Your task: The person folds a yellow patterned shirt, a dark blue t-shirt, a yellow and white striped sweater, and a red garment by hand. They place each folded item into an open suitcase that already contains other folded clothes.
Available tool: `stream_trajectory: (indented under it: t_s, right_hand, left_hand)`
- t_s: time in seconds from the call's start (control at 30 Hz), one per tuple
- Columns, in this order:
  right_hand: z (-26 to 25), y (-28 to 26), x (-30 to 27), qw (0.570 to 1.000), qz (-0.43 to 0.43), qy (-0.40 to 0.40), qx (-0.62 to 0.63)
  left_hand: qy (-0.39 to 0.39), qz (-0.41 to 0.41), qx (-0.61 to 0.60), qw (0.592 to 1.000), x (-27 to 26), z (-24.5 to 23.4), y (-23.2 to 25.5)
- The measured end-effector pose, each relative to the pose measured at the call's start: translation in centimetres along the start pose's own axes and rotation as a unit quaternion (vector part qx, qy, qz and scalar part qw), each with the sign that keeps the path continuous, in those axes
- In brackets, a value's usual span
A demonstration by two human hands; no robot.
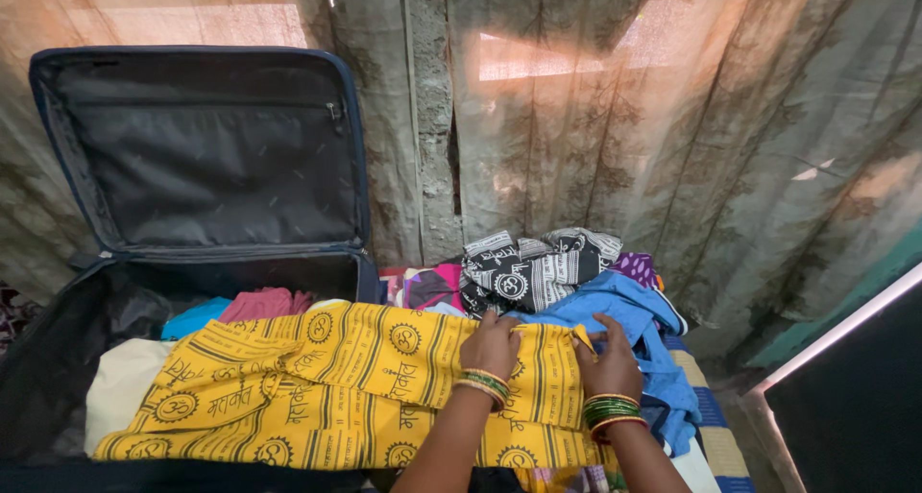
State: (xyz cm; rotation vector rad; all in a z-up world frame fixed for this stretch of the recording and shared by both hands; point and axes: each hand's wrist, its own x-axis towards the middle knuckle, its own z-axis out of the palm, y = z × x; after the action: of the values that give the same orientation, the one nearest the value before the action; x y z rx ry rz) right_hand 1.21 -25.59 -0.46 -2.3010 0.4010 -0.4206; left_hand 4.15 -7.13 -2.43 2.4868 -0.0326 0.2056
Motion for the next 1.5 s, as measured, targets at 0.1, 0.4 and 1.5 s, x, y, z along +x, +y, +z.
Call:
stream_trajectory:
  t_s: [0.1, 0.4, 1.5]
  right_hand:
    - [-0.3, -0.8, -0.5, 0.997, -0.073, -0.01, 0.029]
    - [1.6, 1.8, -0.7, 0.991, -0.063, 0.019, 0.116]
    - [1.8, 3.4, -2.8, 0.991, 0.057, -0.032, 0.118]
  left_hand:
    - [0.069, -0.001, -0.061, 0.996, -2.1, -0.1, 0.8]
    - [0.126, 0.004, -0.124, 0.984, -6.0, -0.6, 0.7]
    - [0.001, -0.015, -0.17, 0.985, -9.3, 0.1, -3.4]
